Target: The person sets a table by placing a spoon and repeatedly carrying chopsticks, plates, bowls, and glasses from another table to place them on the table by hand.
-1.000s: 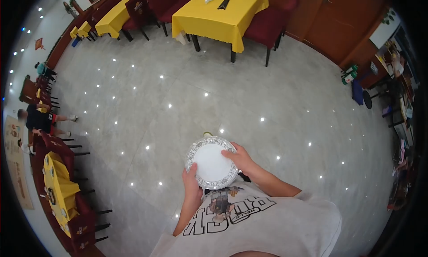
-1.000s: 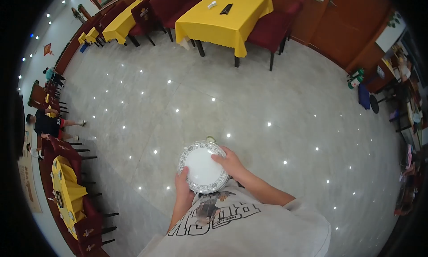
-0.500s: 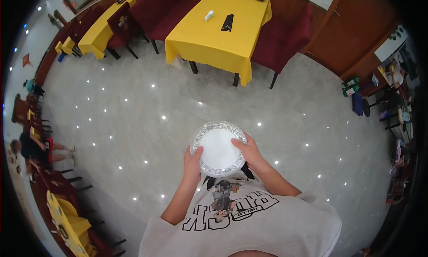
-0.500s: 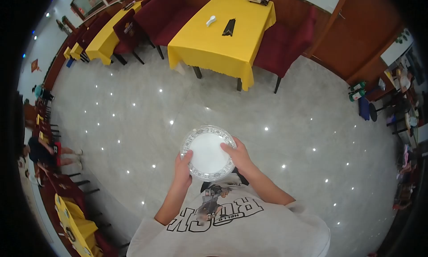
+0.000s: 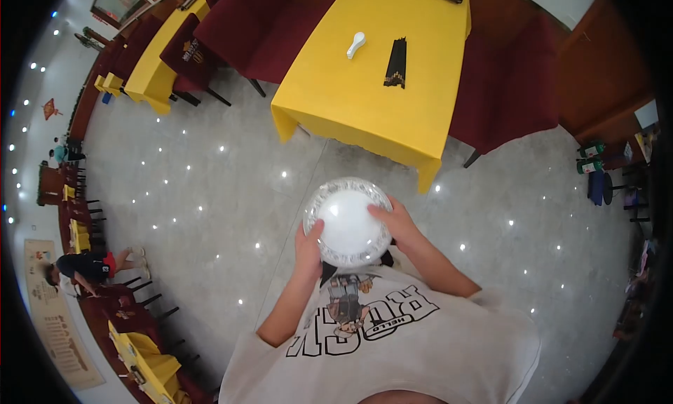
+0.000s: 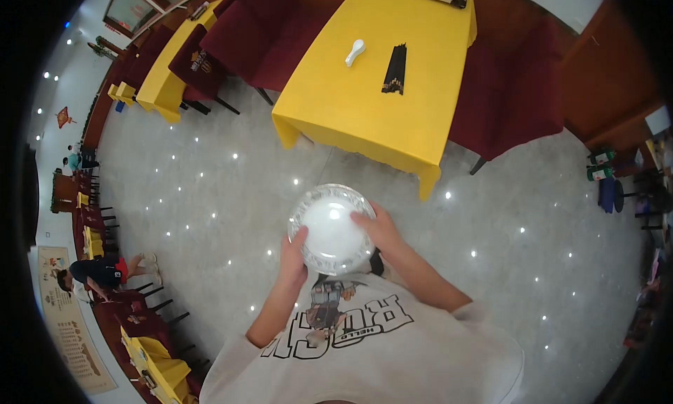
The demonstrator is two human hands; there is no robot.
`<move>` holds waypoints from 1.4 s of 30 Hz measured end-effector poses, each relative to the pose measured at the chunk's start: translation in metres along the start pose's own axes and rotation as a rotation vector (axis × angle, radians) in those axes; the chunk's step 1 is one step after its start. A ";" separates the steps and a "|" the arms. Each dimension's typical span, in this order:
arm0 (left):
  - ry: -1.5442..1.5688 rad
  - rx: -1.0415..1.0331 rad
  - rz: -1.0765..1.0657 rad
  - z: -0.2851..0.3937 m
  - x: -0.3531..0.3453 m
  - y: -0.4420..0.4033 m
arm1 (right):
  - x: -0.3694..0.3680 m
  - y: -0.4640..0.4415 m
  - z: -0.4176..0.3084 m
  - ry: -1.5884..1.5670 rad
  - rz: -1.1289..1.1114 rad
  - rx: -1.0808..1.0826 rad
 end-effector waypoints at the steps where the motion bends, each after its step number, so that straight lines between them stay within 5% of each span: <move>1: 0.002 -0.029 -0.013 0.018 -0.012 -0.017 | -0.007 -0.022 -0.019 -0.005 -0.028 0.011; 6: 0.107 -0.024 0.009 0.059 -0.043 -0.097 | -0.031 -0.093 -0.101 0.082 -0.050 0.047; 20: -0.034 0.286 -0.188 0.127 -0.117 -0.479 | -0.025 -0.425 -0.182 -0.104 0.269 -0.064; 28: -0.042 0.269 -0.196 0.136 -0.162 -0.654 | -0.006 -0.576 -0.243 -0.034 0.363 0.068; 42: -0.216 0.069 -0.182 0.140 -0.210 -0.708 | 0.039 -0.629 -0.245 0.027 0.593 0.145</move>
Point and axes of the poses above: each hand's wrist, its own y-axis away from the middle knuckle, its own x-axis out of the back of the hand, z = x × y, the point moved 9 cm from there along -y, towards the middle knuckle, and after that the axes turned 9 degrees about y, right-handed, at the moved point
